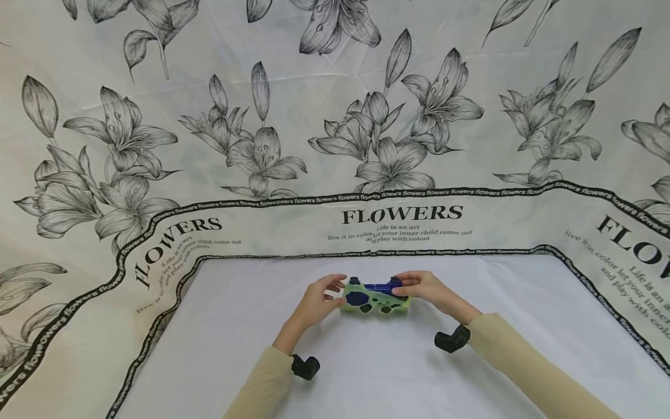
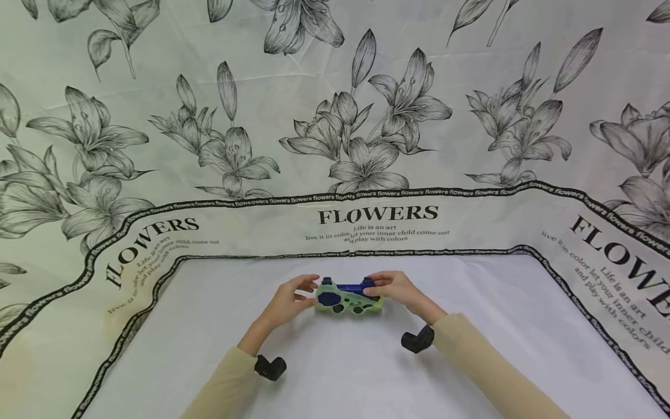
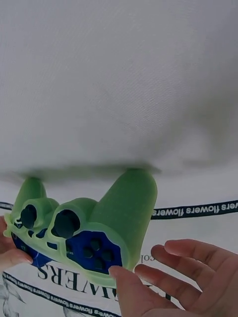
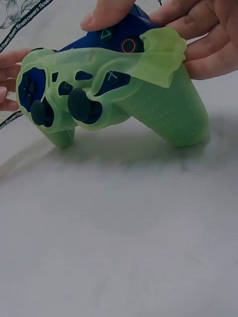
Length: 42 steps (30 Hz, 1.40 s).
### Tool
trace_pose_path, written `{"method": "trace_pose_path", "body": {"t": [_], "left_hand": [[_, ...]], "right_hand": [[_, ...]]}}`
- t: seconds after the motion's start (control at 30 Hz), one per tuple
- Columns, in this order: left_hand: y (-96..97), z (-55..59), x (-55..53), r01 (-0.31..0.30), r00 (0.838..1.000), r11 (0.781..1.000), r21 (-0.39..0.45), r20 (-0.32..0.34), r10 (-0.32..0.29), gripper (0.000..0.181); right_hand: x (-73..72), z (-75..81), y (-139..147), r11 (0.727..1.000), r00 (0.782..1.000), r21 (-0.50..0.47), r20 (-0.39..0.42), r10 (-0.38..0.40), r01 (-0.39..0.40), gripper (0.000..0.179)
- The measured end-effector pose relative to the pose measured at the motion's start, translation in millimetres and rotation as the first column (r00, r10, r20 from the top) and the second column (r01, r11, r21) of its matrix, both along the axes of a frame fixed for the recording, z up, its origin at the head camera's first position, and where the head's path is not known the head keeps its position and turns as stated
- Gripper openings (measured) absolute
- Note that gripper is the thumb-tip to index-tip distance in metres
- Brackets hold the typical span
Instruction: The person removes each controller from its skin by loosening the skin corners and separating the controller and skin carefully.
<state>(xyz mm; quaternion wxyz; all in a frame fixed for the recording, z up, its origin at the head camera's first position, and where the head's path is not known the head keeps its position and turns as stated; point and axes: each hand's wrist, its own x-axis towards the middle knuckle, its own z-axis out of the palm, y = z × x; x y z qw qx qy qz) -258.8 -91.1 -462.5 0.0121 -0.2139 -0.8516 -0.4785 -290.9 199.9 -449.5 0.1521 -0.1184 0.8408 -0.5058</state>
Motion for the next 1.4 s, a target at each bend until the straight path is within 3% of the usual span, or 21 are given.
{"method": "trace_pose_path", "body": {"t": [0.3, 0.53, 0.87, 1.1, 1.23, 1.4], "left_hand": [[3.6, 15.8, -5.5, 0.043, 0.995, 0.999, -0.021, -0.092, -0.045, 0.043], [9.8, 29.3, -17.7, 0.1, 0.989, 0.989, -0.11, -0.094, -0.111, 0.043], [22.1, 40.5, -34.3, 0.227, 0.965, 0.926, -0.301, -0.058, -0.255, 0.041], [34.1, 46.4, -35.9, 0.281, 0.955, 0.9, -0.333, 0.003, -0.297, 0.034], [40.9, 48.9, -38.5, 0.291, 0.949, 0.885, -0.362, -0.01, -0.316, 0.034], [48.8, 48.3, -41.0, 0.298, 0.942, 0.851, -0.432, -0.011, -0.335, 0.032]], "right_hand": [[1.7, 4.6, -2.4, 1.0, 1.0, 0.018, 0.018, 0.011, -0.011, 0.061], [-4.0, 5.5, 0.4, 0.999, 0.999, 0.035, 0.039, 0.005, -0.006, 0.063], [-3.9, 6.7, -1.3, 1.0, 0.999, 0.029, 0.049, -0.005, 0.004, 0.062], [-1.5, 6.6, -0.7, 1.0, 0.999, 0.025, 0.044, -0.001, 0.0, 0.06], [-2.2, 6.3, -0.4, 1.0, 0.999, 0.025, 0.039, -0.003, 0.002, 0.059], [-3.3, 6.8, -1.1, 1.0, 0.999, 0.023, 0.048, -0.015, 0.013, 0.059]]}}
